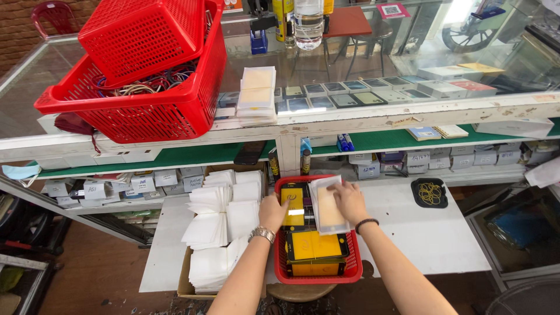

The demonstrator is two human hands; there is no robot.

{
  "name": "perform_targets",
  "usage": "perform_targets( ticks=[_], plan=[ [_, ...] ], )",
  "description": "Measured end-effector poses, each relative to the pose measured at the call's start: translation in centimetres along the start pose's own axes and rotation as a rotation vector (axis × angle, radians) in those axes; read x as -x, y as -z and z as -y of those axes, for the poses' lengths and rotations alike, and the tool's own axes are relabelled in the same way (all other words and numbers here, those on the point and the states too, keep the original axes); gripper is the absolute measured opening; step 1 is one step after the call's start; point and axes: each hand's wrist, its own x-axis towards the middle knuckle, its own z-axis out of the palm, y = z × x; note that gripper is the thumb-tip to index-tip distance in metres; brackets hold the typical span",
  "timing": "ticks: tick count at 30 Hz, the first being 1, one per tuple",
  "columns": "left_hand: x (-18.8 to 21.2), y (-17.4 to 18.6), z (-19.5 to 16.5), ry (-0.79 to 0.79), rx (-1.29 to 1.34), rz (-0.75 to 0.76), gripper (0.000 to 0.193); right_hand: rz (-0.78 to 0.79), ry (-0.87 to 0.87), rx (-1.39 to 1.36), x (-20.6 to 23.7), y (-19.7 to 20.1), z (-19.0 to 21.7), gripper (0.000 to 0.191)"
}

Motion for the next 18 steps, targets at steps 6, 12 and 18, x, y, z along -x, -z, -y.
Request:
perform_targets(
  ticks=[6, 12, 18],
  plan=[
    [1.3, 0.0, -0.5, -0.006, -0.175, 0.062, 0.063, -0.088, 0.115, 0.104, 0.5, -1.7, 3.6, 0.031],
    [1.4, 1.9, 1.5, -0.006, -0.286, -0.127, 0.062, 0.457, -0.062, 0.185, 1.4, -4.8, 9.9, 0.081],
    [1.6, 7.1, 6.1, 0.043, -0.224, -0.012, 0.068, 0.424, -0.183, 0.221, 1.7, -5.3, 12.4, 0.114]
  ],
)
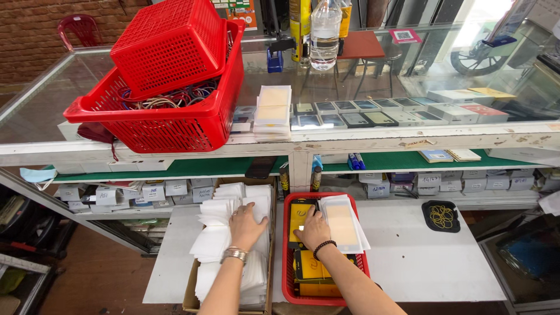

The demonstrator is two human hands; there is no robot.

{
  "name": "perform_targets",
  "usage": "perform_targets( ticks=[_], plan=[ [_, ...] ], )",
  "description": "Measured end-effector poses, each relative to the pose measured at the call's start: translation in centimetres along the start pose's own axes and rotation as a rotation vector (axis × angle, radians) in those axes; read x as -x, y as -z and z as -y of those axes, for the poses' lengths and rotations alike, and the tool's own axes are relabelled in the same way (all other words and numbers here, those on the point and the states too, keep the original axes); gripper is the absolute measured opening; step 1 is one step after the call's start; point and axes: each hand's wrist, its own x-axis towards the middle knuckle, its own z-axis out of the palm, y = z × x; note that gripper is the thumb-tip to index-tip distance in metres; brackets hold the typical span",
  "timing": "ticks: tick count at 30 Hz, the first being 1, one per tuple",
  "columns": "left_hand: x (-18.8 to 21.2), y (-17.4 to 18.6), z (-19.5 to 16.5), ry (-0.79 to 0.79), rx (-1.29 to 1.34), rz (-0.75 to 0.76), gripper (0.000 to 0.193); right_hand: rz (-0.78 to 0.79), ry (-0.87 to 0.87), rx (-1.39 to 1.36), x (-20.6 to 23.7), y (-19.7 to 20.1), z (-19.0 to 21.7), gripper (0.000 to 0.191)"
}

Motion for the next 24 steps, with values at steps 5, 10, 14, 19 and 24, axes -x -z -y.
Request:
perform_targets(
  ticks=[5, 10, 14, 19, 24],
  plan=[
    [0.4, 2.4, 3.6, -0.167, -0.035, 0.265, 0.07, 0.006, -0.03, -0.105, -0.2, 0.5, 0.3, 0.109],
    [0.5, 3.0, 3.7, -0.166, 0.084, 0.118, 0.028, -0.122, 0.016, -0.462, -1.2, 1.2, -0.8, 0.078],
    [0.5, 3.5, 3.1, -0.317, 0.146, 0.067, 0.026, -0.117, 0.046, -0.551, -1.2, 1.9, -2.4, 0.056],
    [0.1, 4.1, 1.7, -0.457, 0.319, -0.178, 0.025, -0.095, -0.033, -0.696, -0.6, 3.6, -4.7, 0.048],
    [-0.1, 4.7, -1.1, -0.431, 0.351, -0.037, 0.034, -0.249, 0.146, -1.264, 0.2, 7.2, -6.8, 0.035]
  ],
)
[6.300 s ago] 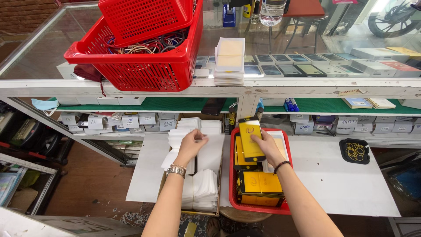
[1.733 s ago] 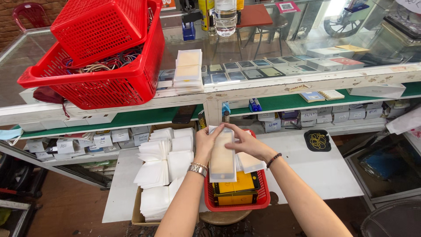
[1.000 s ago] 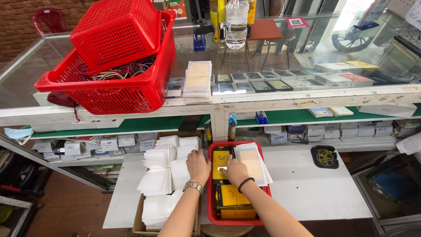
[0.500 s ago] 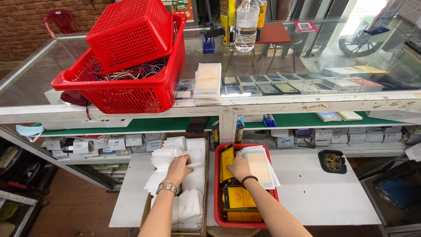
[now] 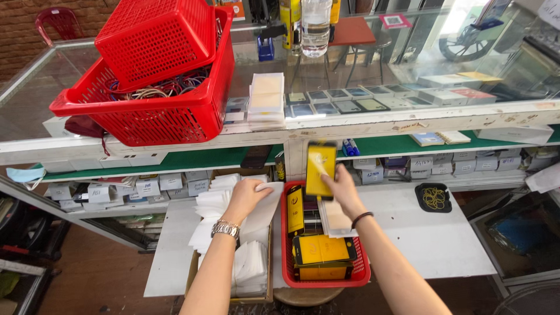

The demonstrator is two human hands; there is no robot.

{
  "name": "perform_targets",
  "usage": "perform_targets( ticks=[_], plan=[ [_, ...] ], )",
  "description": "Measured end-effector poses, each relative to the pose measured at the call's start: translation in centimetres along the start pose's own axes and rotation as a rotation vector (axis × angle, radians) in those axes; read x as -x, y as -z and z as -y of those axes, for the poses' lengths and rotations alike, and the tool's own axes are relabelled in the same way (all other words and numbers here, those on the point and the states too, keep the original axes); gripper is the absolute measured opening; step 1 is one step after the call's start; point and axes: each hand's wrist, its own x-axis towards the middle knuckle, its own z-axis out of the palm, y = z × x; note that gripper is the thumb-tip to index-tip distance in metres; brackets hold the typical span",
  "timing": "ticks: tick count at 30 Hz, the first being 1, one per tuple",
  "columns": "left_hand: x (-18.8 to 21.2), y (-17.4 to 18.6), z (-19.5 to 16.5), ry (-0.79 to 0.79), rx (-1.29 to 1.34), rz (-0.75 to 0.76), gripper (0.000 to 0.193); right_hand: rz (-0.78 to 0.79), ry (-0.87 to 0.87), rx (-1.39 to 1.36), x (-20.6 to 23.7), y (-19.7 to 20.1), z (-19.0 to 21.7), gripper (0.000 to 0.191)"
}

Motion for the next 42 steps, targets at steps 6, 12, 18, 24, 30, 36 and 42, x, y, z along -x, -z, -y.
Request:
perform_targets(
  ticks=[6, 12, 18, 24, 30, 36, 42],
  plan=[
    [-0.7, -1.7, -4.1, 0.004, 0.066, 0.122, 0.041, 0.175, 0.101, -0.711, 0.2, 0.4, 2.9, 0.035],
    [-0.7, -3.1, -6.9, 0.053, 0.219, 0.183, 0.041, 0.17, 0.103, -0.724, 0.8, -0.4, 2.4, 0.032],
    [-1.1, -4.6, -7.4, 0.022, 0.243, 0.236, 0.046, 0.195, 0.053, -0.764, 0.6, -0.2, 1.2, 0.031],
    [-1.9, -4.9, -7.3, 0.051, 0.524, 0.234, 0.037, 0.219, 0.035, -0.651, 0.2, 1.5, 1.1, 0.035],
    [-2.9, -5.1, -7.1, 0.175, 0.687, 0.239, 0.033, 0.323, 0.003, -0.239, -0.5, 4.0, 2.6, 0.04],
    [-3.2, -7.3, -8.2, 0.212, 0.771, 0.27, 0.034, 0.258, 0.053, -0.133, -2.4, 5.6, 4.9, 0.05],
    [-4.0, -10.1, -9.1, 0.365, 0.967, 0.051, 0.035, 0.336, 0.064, 0.205, -0.5, 4.8, 3.7, 0.035]
  ],
)
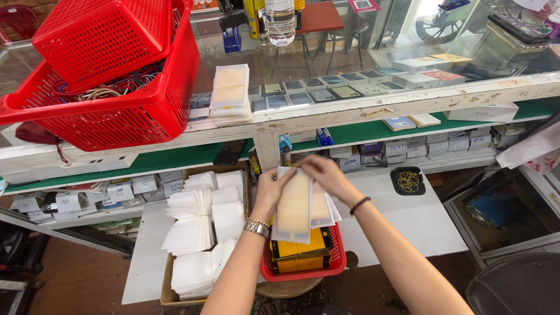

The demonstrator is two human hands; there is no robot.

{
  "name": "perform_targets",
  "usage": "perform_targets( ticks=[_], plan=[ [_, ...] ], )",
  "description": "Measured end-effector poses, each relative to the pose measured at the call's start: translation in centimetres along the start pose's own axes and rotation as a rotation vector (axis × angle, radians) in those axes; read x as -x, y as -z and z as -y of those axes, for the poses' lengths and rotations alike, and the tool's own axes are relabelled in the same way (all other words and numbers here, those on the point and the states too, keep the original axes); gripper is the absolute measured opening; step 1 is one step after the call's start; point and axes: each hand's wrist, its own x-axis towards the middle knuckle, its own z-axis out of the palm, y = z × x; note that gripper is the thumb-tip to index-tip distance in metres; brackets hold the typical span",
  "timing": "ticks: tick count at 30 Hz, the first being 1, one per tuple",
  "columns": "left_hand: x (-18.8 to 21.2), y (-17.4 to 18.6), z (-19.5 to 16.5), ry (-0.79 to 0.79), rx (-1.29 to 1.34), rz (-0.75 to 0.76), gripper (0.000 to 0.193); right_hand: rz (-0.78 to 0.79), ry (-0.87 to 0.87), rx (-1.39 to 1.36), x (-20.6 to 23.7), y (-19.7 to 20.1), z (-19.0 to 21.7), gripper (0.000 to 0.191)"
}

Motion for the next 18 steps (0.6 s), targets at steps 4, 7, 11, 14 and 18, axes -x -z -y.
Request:
perform_targets(
  ticks=[4, 7, 11, 14, 18],
  plan=[
    [-1.7, -1.7, 2.4, 0.033, 0.069, -0.162, 0.048, 0.106, -0.12, -0.153, 1.1, 0.0, -1.7, 0.067],
    [-2.6, -2.7, 4.8, 0.06, -0.02, -0.174, 0.058, -0.274, -0.186, -0.068, 0.1, 0.6, -3.7, 0.067],
    [-1.4, -3.4, 7.6, 0.267, -0.149, -0.196, 0.068, -0.221, -0.213, 0.334, -0.3, 0.3, -7.4, 0.072],
    [-0.4, -4.3, 8.6, 0.227, -0.373, -0.254, 0.072, -0.172, -0.287, 0.688, 1.0, -0.8, -9.5, 0.081],
    [-0.9, -5.0, 8.5, 0.381, -0.378, -0.26, 0.08, -0.218, -0.283, 0.718, 2.2, -2.2, -10.5, 0.073]
  ],
)
